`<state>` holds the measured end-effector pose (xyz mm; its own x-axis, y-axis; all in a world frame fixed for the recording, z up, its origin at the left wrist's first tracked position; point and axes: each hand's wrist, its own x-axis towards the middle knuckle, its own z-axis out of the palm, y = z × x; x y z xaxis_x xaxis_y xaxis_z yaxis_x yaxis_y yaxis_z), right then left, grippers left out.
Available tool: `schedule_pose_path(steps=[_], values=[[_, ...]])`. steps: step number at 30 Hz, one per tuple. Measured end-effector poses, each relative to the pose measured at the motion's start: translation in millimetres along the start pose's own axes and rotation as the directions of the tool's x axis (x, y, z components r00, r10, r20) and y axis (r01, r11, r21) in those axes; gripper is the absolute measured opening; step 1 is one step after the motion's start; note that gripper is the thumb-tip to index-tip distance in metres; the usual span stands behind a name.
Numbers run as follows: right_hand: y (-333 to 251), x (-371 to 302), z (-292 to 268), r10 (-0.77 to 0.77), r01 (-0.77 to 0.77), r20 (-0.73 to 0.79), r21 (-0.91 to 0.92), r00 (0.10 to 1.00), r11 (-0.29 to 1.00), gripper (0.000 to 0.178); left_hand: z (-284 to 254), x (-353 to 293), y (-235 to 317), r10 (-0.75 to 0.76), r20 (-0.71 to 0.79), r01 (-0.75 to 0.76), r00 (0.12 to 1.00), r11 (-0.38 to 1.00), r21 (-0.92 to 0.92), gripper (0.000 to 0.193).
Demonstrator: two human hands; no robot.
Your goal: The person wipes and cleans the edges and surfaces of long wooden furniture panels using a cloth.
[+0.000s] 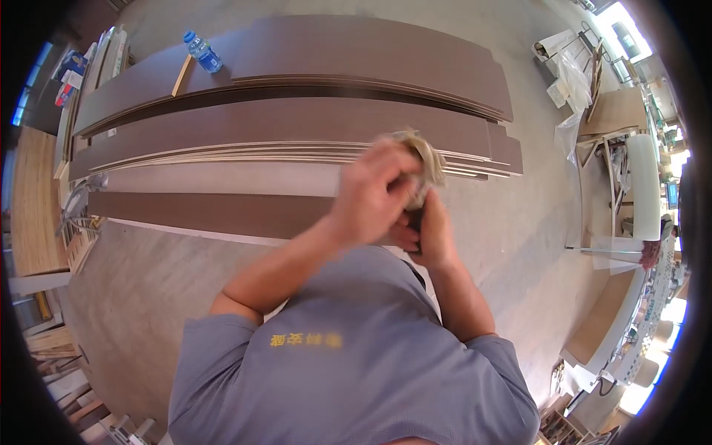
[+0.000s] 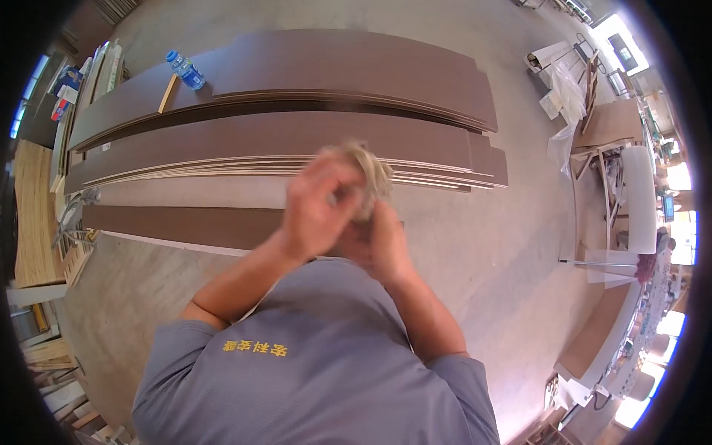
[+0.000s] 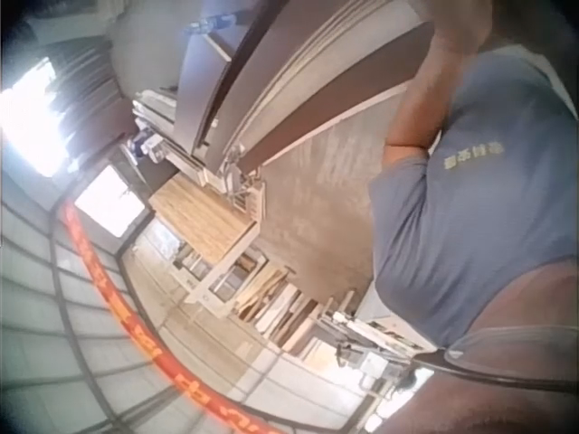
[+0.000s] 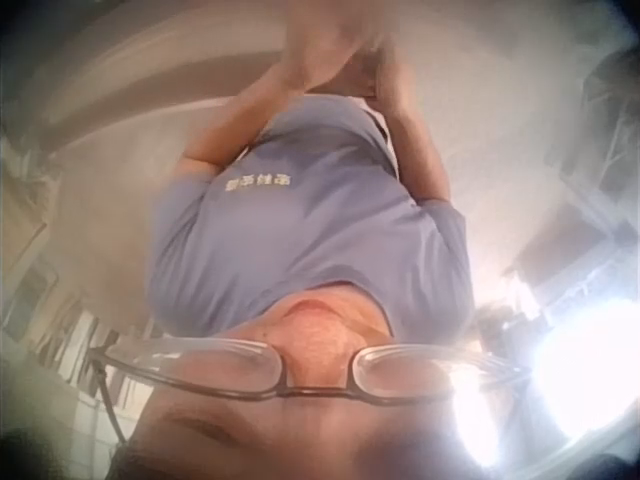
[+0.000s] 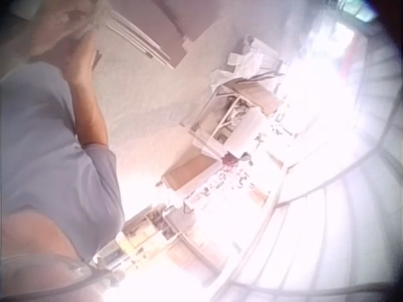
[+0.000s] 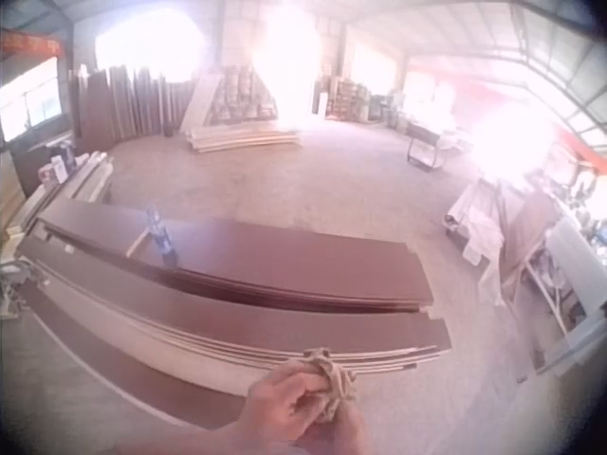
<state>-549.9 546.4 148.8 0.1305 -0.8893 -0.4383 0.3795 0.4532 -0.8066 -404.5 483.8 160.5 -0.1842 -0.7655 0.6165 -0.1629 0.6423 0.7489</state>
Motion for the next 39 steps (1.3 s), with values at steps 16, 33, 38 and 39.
schedule_pose_path(steps=[16,33,38,39], values=[[-32.8,-28.5,22.1,0.119,-0.179,0.294,0.187,0.948,0.966,0.068,-50.9,42.3,-37.1,-0.091,-0.23,0.084,0.969,0.996,-0.04,0.02],[-15.4,-29.2,-8.2,-0.127,0.132,0.341,0.007,0.931,0.991,0.084,-93.0,27.8,-1.1,-0.289,-0.028,0.257,0.957,0.891,-0.374,0.014],[-9.8,-26.5,-19.0,-0.108,0.181,0.464,-0.116,0.879,0.977,0.076,-76.0,43.2,37.9,0.07,0.099,-0.063,0.993,0.996,-0.069,0.022],[-11.9,-29.8,-14.0,-0.11,0.186,0.405,-0.152,0.908,0.971,0.072,-70.8,44.9,40.8,0.103,0.131,-0.1,0.986,0.994,-0.032,0.021]])
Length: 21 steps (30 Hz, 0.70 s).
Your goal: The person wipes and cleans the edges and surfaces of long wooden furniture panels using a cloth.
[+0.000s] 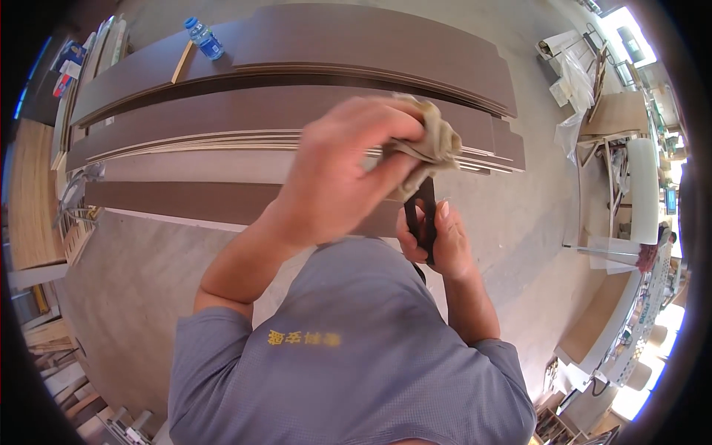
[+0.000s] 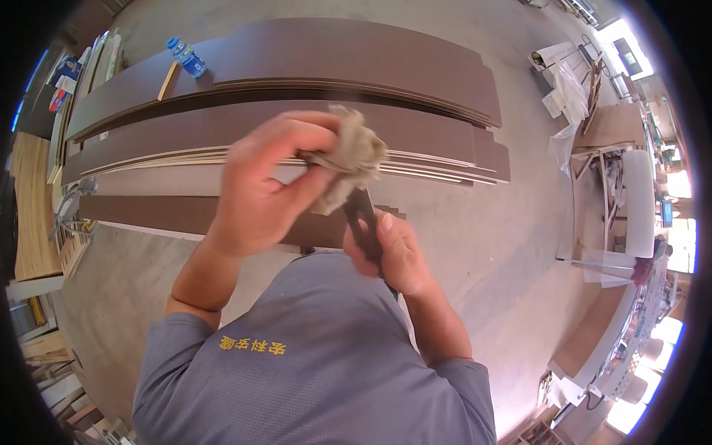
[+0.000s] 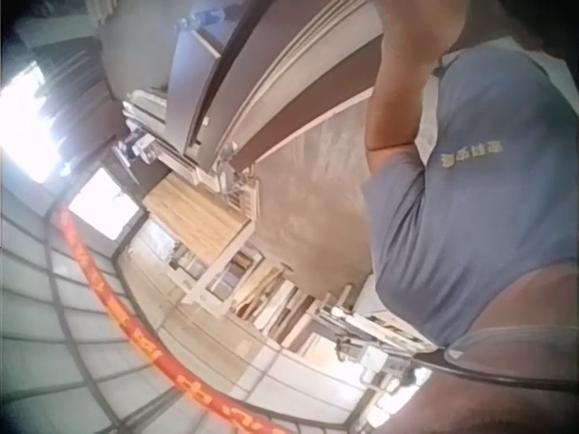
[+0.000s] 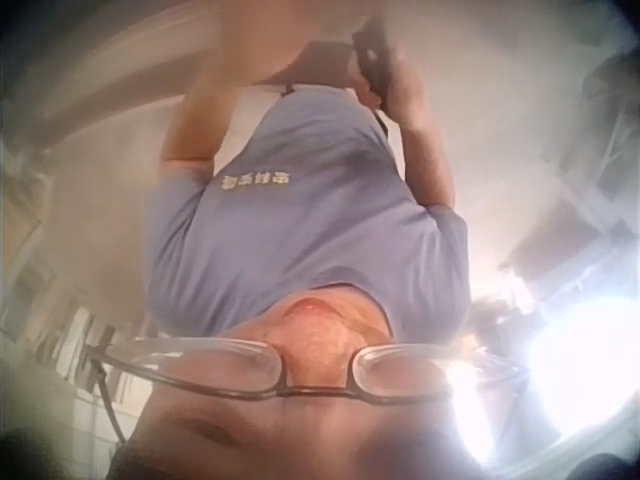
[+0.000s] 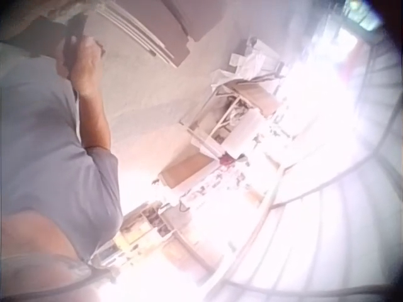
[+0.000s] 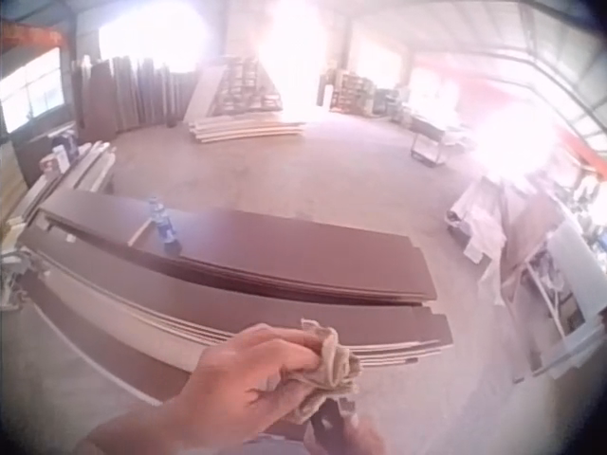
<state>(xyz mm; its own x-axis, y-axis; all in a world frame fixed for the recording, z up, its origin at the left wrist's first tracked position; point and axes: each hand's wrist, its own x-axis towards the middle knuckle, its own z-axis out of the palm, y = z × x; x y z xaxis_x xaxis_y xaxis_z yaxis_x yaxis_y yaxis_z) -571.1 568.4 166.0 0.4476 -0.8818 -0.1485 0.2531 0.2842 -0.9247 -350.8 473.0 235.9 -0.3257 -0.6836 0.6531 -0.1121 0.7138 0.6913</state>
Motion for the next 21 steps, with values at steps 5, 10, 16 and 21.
schedule_pose_path(steps=[5,10,16,21], values=[[-13.0,1.7,22.5,-0.004,-0.027,-0.211,-0.142,0.977,0.989,0.084,1.8,1.0,5.8,-0.293,0.169,0.303,0.941,0.952,-0.034,0.017],[9.5,-3.9,8.2,0.056,-0.058,-0.109,-0.02,0.993,0.998,0.069,-11.3,-14.2,-24.7,-0.416,0.263,0.444,0.87,0.894,-0.056,0.012],[-3.9,-13.8,10.4,0.01,0.014,-0.181,0.131,0.983,0.991,0.074,-46.3,-15.4,-51.1,-0.587,0.045,0.55,0.808,0.726,-0.413,0.01],[1.3,-11.2,3.3,-0.024,0.029,-0.064,0.085,0.998,0.996,0.075,-14.1,4.8,-14.5,-0.414,0.196,0.458,0.889,0.826,-0.328,0.012]])
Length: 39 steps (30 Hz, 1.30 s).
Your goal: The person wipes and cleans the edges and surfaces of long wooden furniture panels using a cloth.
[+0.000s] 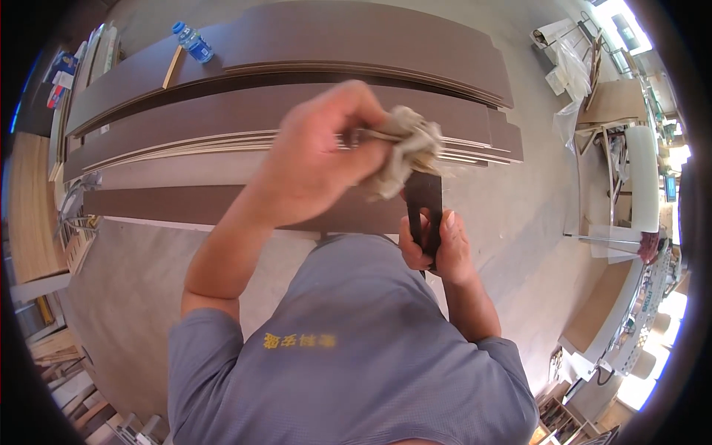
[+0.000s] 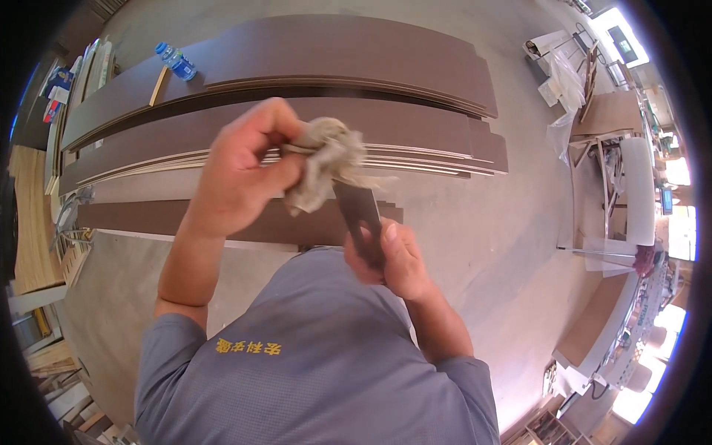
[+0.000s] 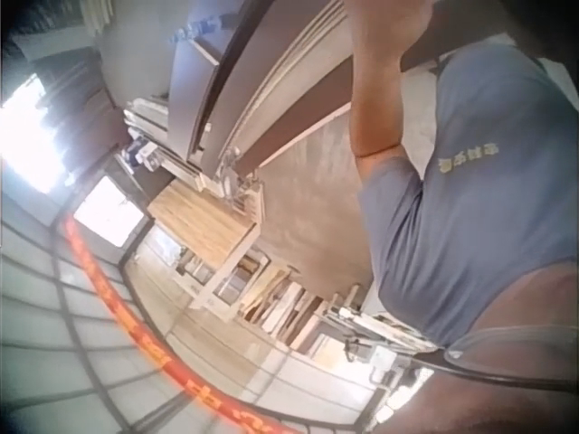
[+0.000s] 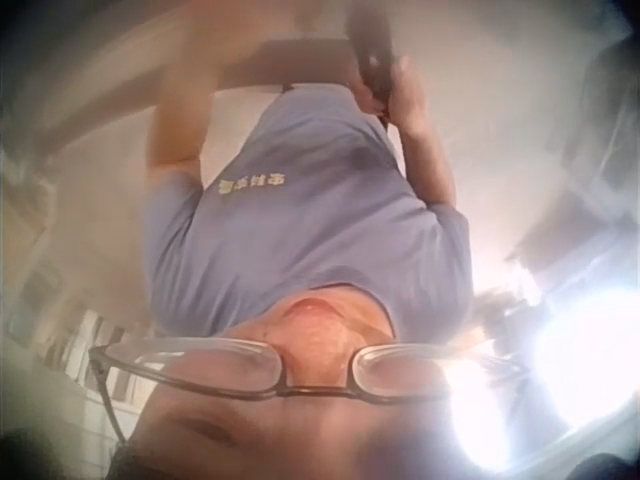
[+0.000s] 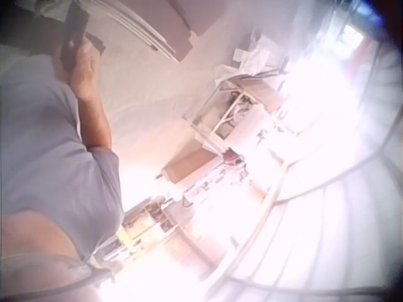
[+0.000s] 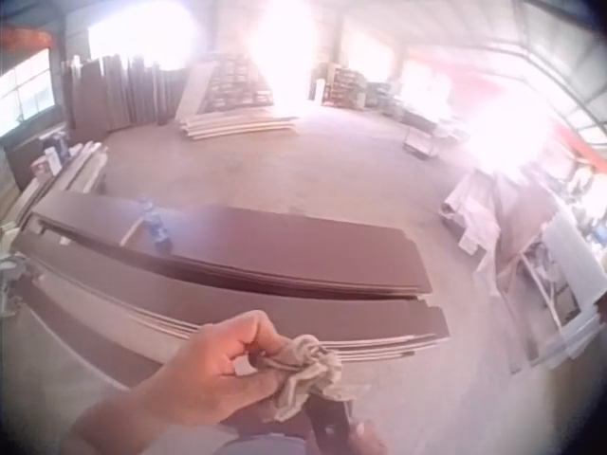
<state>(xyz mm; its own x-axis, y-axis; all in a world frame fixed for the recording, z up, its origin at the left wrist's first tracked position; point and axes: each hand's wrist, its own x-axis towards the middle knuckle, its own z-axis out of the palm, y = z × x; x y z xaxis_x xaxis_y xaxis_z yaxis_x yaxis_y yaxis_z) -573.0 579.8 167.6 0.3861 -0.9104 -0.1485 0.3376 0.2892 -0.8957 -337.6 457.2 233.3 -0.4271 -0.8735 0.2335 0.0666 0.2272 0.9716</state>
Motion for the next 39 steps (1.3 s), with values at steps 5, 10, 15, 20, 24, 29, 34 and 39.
schedule_pose_path(steps=[5,10,15,20,24,29,34,39], values=[[-8.5,4.0,11.3,-0.055,0.044,-0.077,-0.144,0.996,0.989,0.081,24.0,7.7,17.0,-0.148,0.154,0.132,0.977,0.985,0.113,0.018],[-8.7,-15.1,5.5,-0.258,0.254,-0.219,-0.048,0.941,0.966,0.074,20.8,13.9,-13.7,-0.241,0.074,0.225,0.968,0.958,0.178,0.018],[-44.8,-30.9,-30.4,-0.497,0.506,-0.101,0.101,0.862,0.857,0.079,-73.5,-36.4,-194.4,-0.213,-0.225,0.265,0.951,0.935,0.236,0.023],[-21.2,-30.1,-33.3,-0.274,0.272,-0.117,-0.029,0.955,0.962,0.078,-64.5,-30.5,-128.3,-0.383,-0.308,0.243,0.871,0.88,-0.407,0.019],[-15.5,-35.9,-32.3,-0.21,0.218,-0.103,0.082,0.972,0.972,0.08,-78.1,-37.5,-134.2,-0.177,0.015,0.169,0.984,0.909,-0.381,0.018],[-11.1,-35.5,-33.1,-0.224,0.225,-0.013,0.015,0.974,0.974,0.074,9.8,-17.3,-41.1,-0.036,0.072,0.039,0.997,0.998,-0.047,0.042],[-3.5,-38.2,-36.8,-0.193,0.193,0.006,0.008,0.981,0.981,0.073,74.2,4.5,-19.3,0.138,0.414,-0.085,0.9,0.986,-0.145,0.068],[-2.7,-39.8,-37.9,-0.249,0.245,-0.034,-0.091,0.968,0.965,0.067,86.7,20.6,-22.5,0.205,0.588,-0.165,0.782,0.979,-0.122,0.058]])
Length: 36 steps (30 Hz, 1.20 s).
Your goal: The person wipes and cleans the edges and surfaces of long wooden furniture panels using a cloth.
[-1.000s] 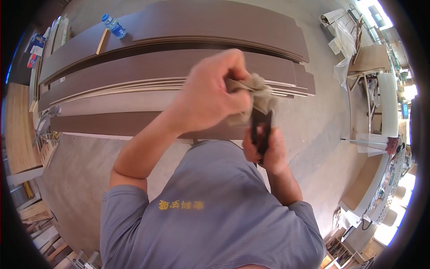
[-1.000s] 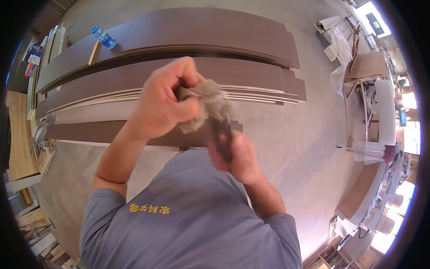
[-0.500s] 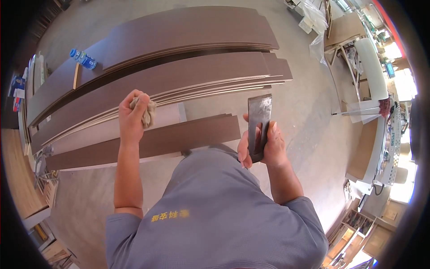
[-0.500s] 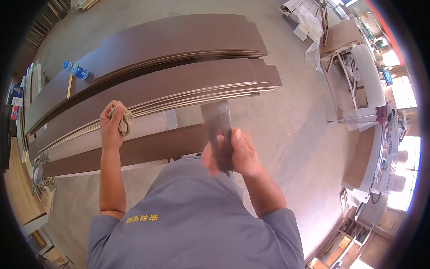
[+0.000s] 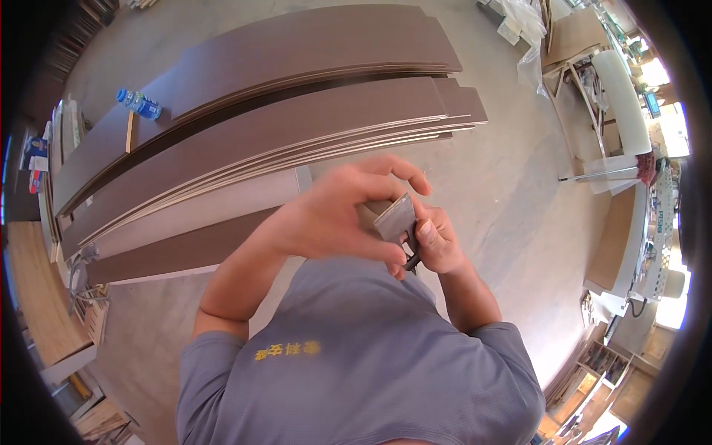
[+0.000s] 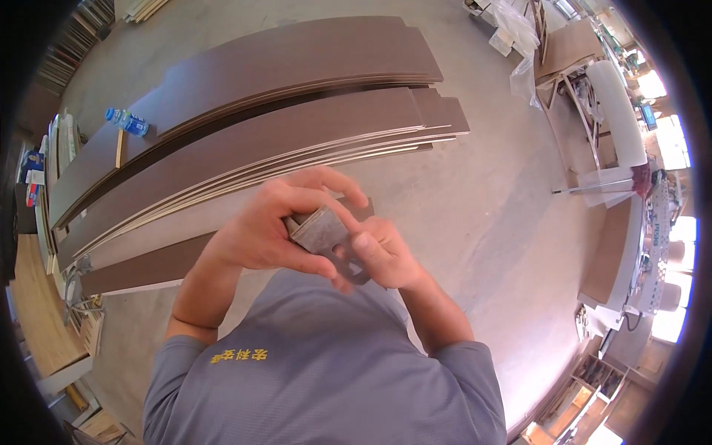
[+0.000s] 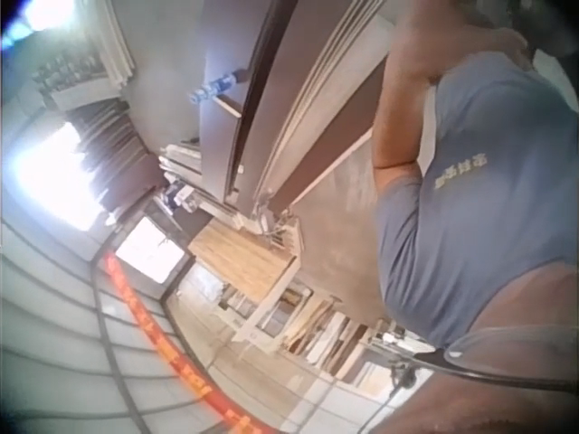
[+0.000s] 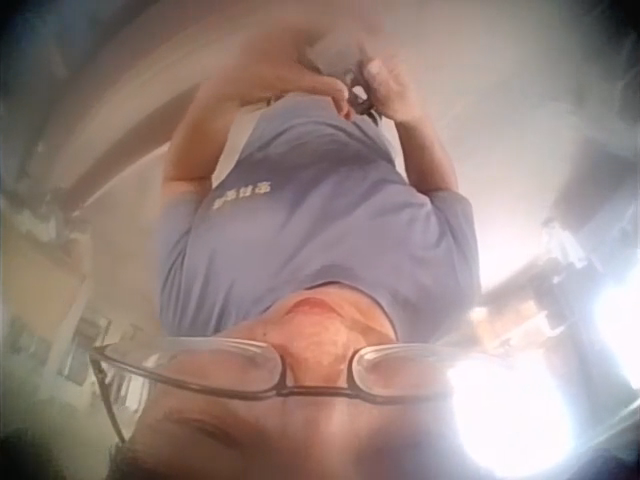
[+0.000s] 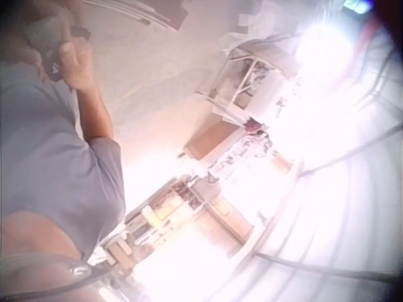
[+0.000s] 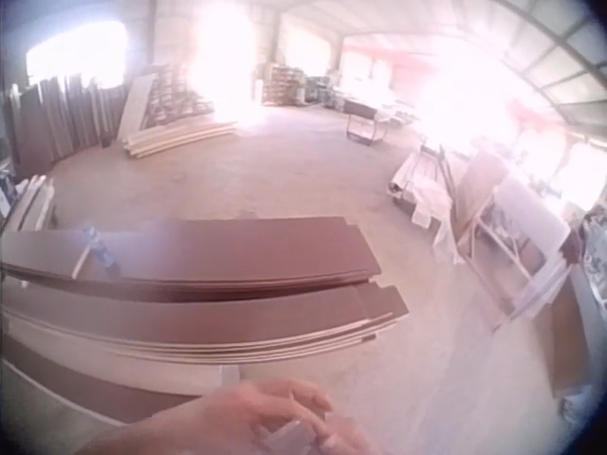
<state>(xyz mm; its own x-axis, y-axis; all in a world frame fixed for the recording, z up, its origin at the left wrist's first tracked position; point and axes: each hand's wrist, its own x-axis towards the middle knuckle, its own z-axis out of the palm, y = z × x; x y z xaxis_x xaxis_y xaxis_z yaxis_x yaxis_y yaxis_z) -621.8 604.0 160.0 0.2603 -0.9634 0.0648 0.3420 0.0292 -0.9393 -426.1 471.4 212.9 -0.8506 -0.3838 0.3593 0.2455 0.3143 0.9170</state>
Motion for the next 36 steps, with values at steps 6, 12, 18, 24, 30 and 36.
schedule_pose_path(steps=[6,12,18,24,30,36], values=[[-6.4,-4.6,-12.6,-0.017,0.018,0.055,-0.029,0.998,0.999,0.062,-7.3,18.2,-0.1,0.017,0.05,-0.016,0.999,1.0,-0.017,0.052],[-13.5,-3.7,-39.6,0.119,-0.125,0.056,0.099,0.991,0.987,0.055,-17.4,38.9,-28.1,0.037,0.02,-0.036,0.999,0.998,-0.055,0.051],[-6.7,-0.9,-78.5,0.166,-0.174,-0.278,-0.002,0.946,0.985,0.082,-83.9,55.4,-138.2,-0.342,-0.687,0.444,0.641,0.895,-0.032,0.024],[2.3,-13.6,-202.8,0.187,-0.211,-0.543,0.017,0.819,0.977,0.077,-132.9,-29.2,-287.2,-0.183,-0.612,0.633,0.769,0.344,0.693,0.054],[1.3,46.2,-316.9,0.026,-0.43,-0.514,-0.689,0.858,0.584,0.059,-108.7,-11.7,-273.8,-0.404,-0.713,0.819,0.573,0.312,0.481,0.057],[21.2,114.1,-376.6,0.145,-0.479,-0.466,-0.875,0.873,0.074,0.056,-94.7,-31.4,-279.1,-0.386,-0.656,0.761,0.648,0.307,0.571,0.069]])
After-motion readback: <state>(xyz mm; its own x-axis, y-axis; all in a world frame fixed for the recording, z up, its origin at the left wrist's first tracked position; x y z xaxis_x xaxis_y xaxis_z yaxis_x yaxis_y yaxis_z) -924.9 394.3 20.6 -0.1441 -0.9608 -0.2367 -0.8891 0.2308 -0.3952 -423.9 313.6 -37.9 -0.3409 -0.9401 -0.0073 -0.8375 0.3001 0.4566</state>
